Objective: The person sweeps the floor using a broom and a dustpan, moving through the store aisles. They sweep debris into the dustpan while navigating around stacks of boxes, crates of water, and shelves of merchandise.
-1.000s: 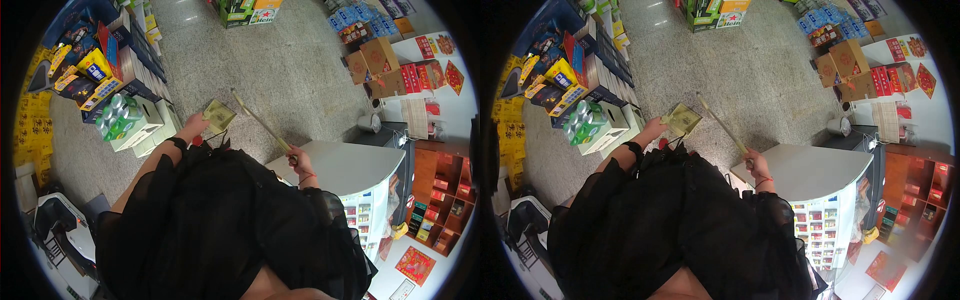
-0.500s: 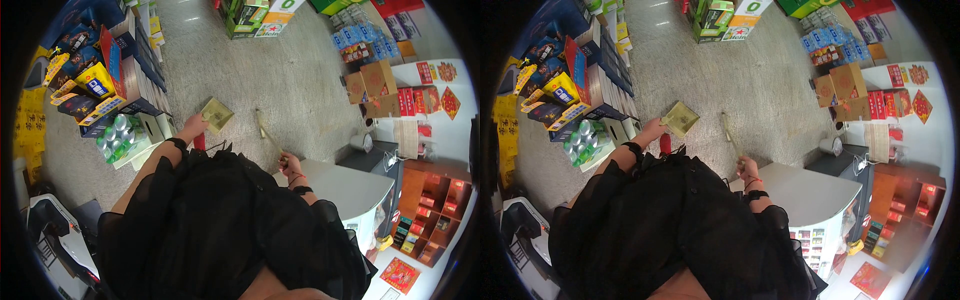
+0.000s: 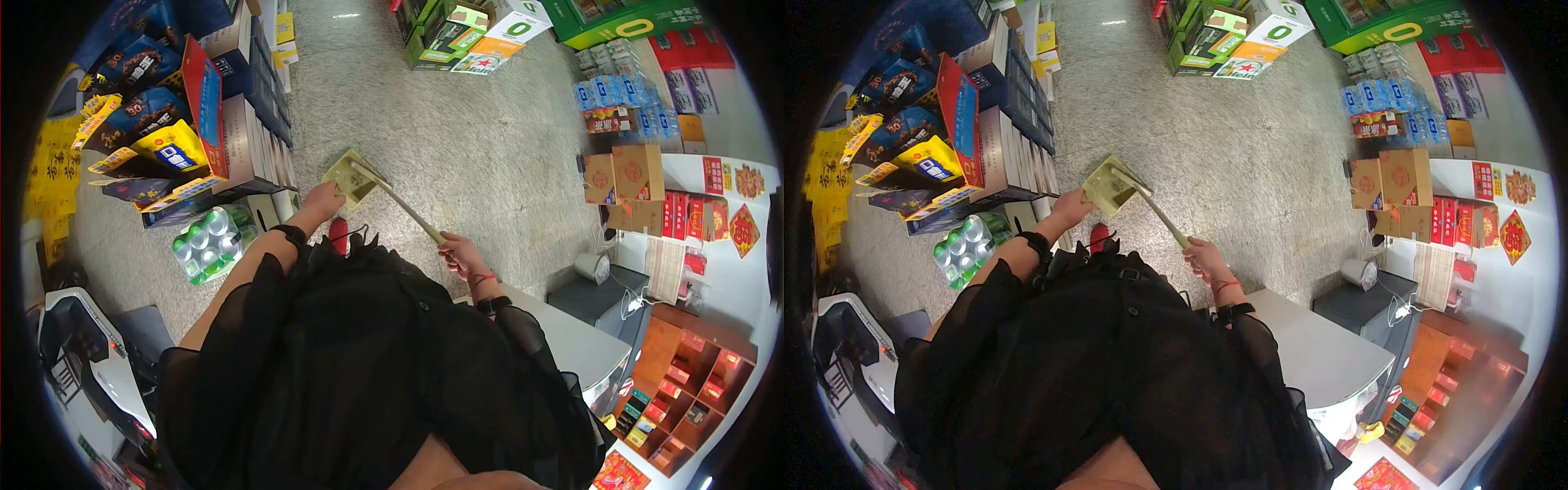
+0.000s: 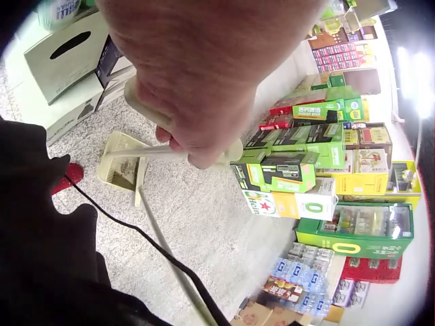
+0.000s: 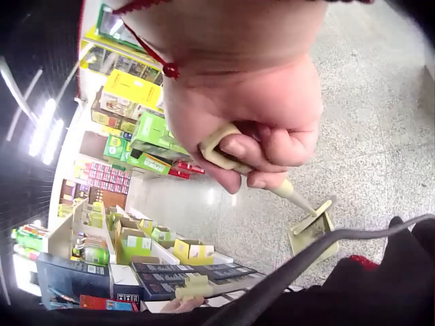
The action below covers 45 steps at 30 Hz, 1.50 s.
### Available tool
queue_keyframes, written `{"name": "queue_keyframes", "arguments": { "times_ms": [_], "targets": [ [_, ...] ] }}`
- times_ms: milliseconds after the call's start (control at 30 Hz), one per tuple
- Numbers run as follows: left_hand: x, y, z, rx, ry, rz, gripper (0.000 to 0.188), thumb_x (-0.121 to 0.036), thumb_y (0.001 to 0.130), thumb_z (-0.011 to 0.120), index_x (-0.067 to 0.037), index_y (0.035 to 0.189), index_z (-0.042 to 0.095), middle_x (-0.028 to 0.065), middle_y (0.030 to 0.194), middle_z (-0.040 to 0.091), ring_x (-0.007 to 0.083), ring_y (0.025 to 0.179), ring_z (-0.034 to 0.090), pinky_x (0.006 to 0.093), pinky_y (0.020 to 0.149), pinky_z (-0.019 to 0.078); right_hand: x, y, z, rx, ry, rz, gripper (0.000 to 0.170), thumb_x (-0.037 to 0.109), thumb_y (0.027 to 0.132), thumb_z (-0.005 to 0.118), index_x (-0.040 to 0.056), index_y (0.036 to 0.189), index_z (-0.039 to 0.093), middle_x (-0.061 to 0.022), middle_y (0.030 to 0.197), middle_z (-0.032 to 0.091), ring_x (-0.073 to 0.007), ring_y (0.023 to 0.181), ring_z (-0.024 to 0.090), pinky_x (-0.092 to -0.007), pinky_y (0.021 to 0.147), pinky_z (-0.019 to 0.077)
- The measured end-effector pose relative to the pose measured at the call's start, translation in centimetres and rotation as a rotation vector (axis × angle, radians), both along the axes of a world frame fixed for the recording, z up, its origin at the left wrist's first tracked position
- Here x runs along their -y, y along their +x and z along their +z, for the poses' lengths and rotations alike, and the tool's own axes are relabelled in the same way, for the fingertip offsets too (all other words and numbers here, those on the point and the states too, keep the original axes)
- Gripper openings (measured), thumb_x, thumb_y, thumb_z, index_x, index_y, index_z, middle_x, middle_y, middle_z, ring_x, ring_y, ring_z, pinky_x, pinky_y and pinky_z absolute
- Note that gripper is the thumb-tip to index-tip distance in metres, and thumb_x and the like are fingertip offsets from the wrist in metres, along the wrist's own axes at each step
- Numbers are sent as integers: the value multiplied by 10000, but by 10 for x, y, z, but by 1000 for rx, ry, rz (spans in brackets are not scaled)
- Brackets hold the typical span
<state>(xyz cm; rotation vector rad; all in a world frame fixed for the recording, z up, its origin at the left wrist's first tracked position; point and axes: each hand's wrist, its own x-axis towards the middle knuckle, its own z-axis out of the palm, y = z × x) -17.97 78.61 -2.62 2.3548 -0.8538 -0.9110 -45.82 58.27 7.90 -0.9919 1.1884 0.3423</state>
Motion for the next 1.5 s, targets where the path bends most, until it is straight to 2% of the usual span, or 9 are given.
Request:
{"name": "queue_keyframes", "arguments": {
  "times_ms": [533, 600, 700, 833, 933, 1033, 1067, 1167, 1500],
  "targets": [
    [53, 59, 10, -9, 19, 194, 414, -317, 708, 570, -4, 978, 568, 215, 970, 595, 368, 923, 555, 422, 795, 440, 150, 25, -15, 98, -82, -288, 494, 89, 758, 516, 17, 1241, 438, -20, 646, 471, -64, 422, 321, -215, 396, 254],
    [73, 64, 15, -12, 20, 232, 417, -314, 711, 576, -3, 988, 567, 211, 975, 597, 364, 926, 556, 418, 796, 441, 172, 42, -27, 55, -79, -363, 382, 98, 758, 520, 37, 1133, 491, -9, 630, 466, -73, 417, 332, -220, 390, 257],
    [98, 68, 20, -30, 45, 256, 422, -305, 712, 588, -4, 1007, 566, 202, 983, 600, 355, 933, 559, 411, 799, 444, 203, 63, -26, 49, -85, -164, 102, 95, 751, 518, 70, 848, 501, 5, 607, 441, -75, 410, 332, -229, 379, 256],
    [135, 72, 21, -67, 38, 274, 428, -315, 710, 590, -24, 1024, 570, 198, 986, 601, 348, 940, 559, 400, 805, 445, 247, 75, -19, 24, -25, -41, 73, 92, 748, 516, 74, 817, 500, 10, 602, 433, -70, 403, 325, -232, 374, 250],
    [155, 70, 17, -42, 81, 285, 432, -325, 711, 584, -25, 1020, 571, 201, 984, 599, 345, 945, 558, 397, 811, 442, 270, 88, -17, 36, 67, 135, 371, 99, 781, 509, 60, 1150, 503, 8, 629, 456, -46, 419, 333, -206, 377, 259],
    [176, 68, 15, -91, 56, 341, 428, -330, 711, 579, -13, 998, 573, 205, 974, 598, 348, 940, 557, 401, 809, 441, 280, 110, -10, 92, 98, 199, 213, 80, 745, 534, 25, 951, 536, 0, 617, 452, -58, 407, 329, -226, 372, 247],
    [183, 67, 16, -69, 49, 355, 422, -327, 711, 578, -11, 989, 575, 205, 969, 599, 348, 934, 559, 405, 803, 441, 282, 117, -9, 97, 65, 206, 376, 84, 745, 543, -11, 1108, 514, -12, 637, 471, -65, 411, 344, -228, 370, 260],
    [200, 71, 17, -49, 48, 379, 400, -315, 718, 585, -11, 979, 574, 204, 948, 602, 354, 911, 563, 408, 783, 441, 299, 130, -9, 105, 48, 264, 469, 88, 745, 550, -20, 1195, 472, -17, 650, 481, -71, 416, 350, -227, 372, 270],
    [228, 86, 20, -23, 41, 420, 381, -322, 729, 593, -28, 971, 574, 203, 927, 604, 368, 897, 561, 421, 764, 440, 381, 107, -3, 73, 101, -19, 515, 65, 748, 504, 18, 1252, 409, -23, 630, 457, -57, 405, 307, -211, 379, 249]
  ]
}}
